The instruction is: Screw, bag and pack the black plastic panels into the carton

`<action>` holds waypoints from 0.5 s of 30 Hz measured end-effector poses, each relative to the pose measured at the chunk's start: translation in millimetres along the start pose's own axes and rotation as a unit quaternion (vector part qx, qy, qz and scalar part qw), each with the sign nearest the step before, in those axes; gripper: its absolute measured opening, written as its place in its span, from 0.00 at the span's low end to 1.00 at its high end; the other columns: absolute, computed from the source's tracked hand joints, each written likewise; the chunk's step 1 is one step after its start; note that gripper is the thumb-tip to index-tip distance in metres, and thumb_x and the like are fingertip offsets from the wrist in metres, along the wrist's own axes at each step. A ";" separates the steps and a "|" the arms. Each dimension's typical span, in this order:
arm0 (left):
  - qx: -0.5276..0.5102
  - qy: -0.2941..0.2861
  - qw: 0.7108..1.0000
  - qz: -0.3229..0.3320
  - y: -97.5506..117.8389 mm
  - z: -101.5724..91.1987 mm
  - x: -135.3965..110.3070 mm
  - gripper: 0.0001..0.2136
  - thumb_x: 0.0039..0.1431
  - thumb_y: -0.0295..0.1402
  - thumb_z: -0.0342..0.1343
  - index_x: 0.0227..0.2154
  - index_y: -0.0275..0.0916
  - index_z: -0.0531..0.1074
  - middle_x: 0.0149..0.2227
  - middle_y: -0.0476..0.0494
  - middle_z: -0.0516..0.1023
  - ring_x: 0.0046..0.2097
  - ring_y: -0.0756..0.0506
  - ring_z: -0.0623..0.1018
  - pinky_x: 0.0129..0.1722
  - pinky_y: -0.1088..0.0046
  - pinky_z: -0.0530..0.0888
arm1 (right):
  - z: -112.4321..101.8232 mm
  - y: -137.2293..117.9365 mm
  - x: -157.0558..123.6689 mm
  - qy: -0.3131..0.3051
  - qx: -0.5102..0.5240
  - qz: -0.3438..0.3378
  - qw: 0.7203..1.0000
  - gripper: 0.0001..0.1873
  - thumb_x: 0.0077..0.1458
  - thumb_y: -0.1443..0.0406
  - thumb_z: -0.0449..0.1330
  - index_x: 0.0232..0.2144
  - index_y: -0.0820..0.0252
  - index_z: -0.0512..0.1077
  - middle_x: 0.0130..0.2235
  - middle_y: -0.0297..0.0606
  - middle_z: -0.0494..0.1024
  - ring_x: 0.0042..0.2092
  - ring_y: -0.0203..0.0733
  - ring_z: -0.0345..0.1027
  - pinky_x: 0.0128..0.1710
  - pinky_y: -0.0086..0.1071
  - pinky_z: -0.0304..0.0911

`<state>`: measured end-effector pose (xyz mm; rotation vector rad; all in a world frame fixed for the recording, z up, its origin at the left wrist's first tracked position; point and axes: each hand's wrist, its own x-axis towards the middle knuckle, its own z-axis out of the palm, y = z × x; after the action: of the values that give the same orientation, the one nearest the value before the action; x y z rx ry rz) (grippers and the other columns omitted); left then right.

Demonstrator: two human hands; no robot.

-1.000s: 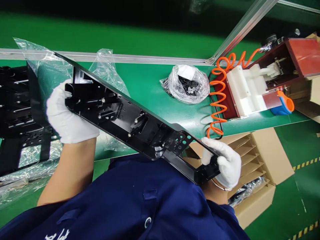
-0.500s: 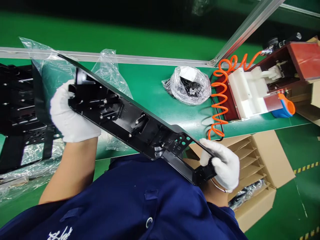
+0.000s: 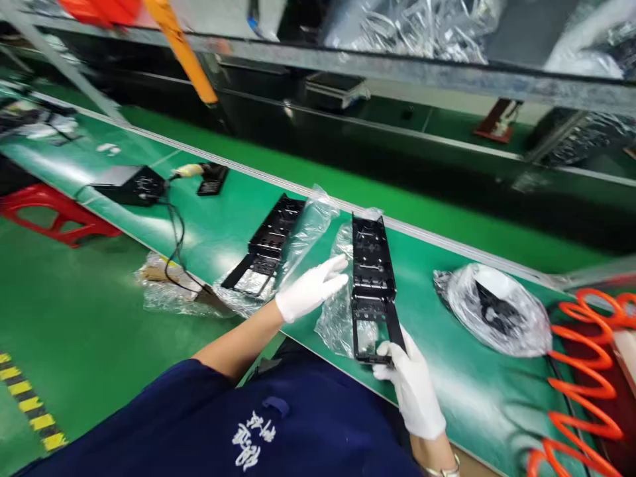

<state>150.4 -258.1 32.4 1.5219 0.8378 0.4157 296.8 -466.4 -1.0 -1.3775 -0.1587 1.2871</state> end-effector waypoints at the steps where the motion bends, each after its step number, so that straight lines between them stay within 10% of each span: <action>1: 0.049 0.020 0.998 0.013 3.9 -18.5 -5.3 0.31 0.58 0.49 0.58 0.62 0.43 0.67 0.64 0.40 0.71 0.62 0.39 0.73 0.65 0.58 0.71 | 4.9 2.6 5.0 0.000 0.007 0.003 1.000 0.43 0.47 0.52 0.69 0.62 0.55 0.60 0.31 0.28 0.71 0.25 0.31 0.66 0.25 0.25 0.68; 9: 0.313 0.479 0.820 0.027 3.6 -258.3 15.3 0.27 0.61 0.38 0.52 0.62 0.34 0.66 0.64 0.35 0.69 0.67 0.37 0.66 0.72 0.54 0.57 | 21.7 14.5 18.9 0.026 -0.006 0.017 0.999 0.44 0.43 0.49 0.71 0.60 0.54 0.64 0.34 0.31 0.75 0.30 0.34 0.71 0.31 0.26 0.72; 15: 0.264 0.571 0.770 -0.108 -20.9 -364.2 38.1 0.29 0.60 0.35 0.59 0.61 0.25 0.63 0.62 0.20 0.68 0.65 0.27 0.67 0.65 0.40 0.61 | 16.4 24.5 25.8 0.096 -0.008 0.004 0.995 0.46 0.39 0.47 0.73 0.59 0.55 0.65 0.31 0.31 0.75 0.25 0.33 0.66 0.26 0.26 0.70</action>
<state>-84.0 22.8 58.0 1.5595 2.2194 1.0352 280.8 -445.1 -29.7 -1.5068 -0.0322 1.1548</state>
